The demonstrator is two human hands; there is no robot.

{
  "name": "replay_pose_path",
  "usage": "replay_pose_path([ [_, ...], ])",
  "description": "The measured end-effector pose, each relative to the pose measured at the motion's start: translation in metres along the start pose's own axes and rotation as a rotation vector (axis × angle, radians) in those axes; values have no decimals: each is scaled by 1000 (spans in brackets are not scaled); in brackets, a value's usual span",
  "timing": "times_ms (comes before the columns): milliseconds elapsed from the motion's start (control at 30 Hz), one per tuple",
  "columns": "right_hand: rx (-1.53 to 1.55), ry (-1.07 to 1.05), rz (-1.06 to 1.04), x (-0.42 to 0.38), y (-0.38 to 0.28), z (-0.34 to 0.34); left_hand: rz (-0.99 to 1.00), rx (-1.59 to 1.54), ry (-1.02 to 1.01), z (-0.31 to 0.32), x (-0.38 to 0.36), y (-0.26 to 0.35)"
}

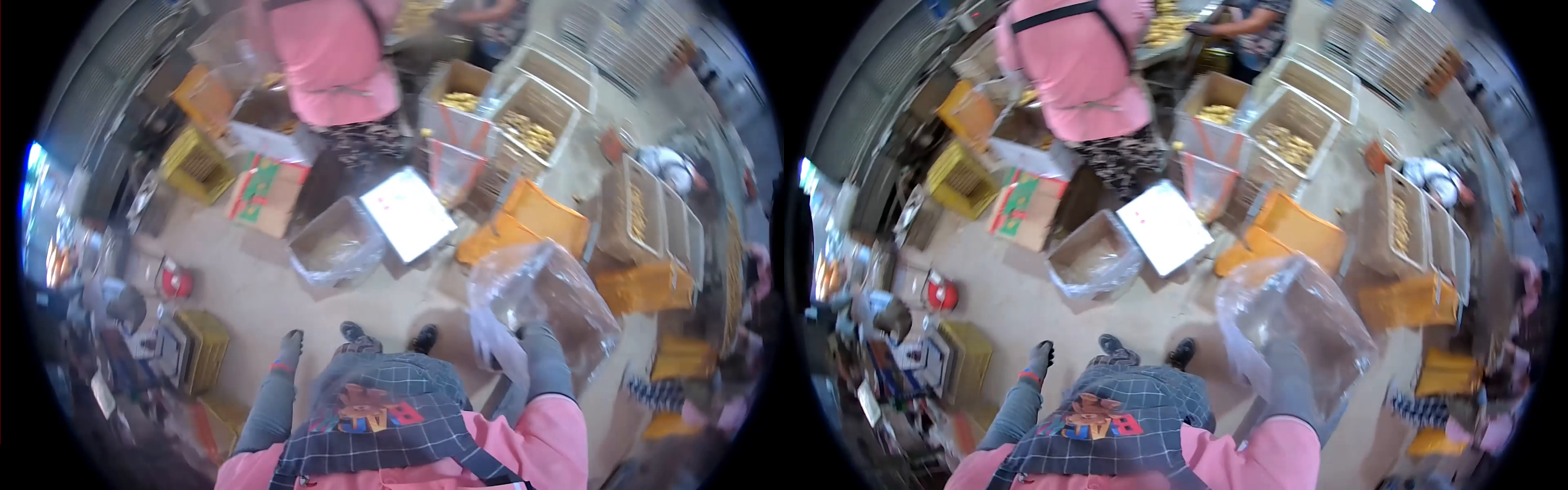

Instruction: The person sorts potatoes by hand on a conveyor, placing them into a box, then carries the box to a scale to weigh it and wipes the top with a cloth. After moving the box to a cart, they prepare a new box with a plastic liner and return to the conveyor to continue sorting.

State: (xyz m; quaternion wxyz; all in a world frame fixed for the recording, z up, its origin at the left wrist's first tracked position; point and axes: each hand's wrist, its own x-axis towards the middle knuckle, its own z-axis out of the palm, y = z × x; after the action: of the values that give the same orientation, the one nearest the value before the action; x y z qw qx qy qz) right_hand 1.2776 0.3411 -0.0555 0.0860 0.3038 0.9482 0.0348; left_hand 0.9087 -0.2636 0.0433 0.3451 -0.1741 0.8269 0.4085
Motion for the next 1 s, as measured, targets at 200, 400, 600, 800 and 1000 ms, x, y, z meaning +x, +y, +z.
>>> replay_pose_path([
  [200, 613, 487, 823, 4, 48, -139, -275, -841, 411, -154, -30, -224],
  [400, 1159, 382, 150, 116, -261, -290, -129, 521, 136, -113, -71, -369],
  [600, 583, -757, -401, 87, -483, -159, -480, -264, 86, -181, -27, -253],
  [800, 201, -1131, -351, 49, -512, -88, -144, -1157, 344, -255, 107, -204],
  [1000, 109, -1049, -213, 164, -633, -90, 48, -1045, 136, -361, 197, -107],
])
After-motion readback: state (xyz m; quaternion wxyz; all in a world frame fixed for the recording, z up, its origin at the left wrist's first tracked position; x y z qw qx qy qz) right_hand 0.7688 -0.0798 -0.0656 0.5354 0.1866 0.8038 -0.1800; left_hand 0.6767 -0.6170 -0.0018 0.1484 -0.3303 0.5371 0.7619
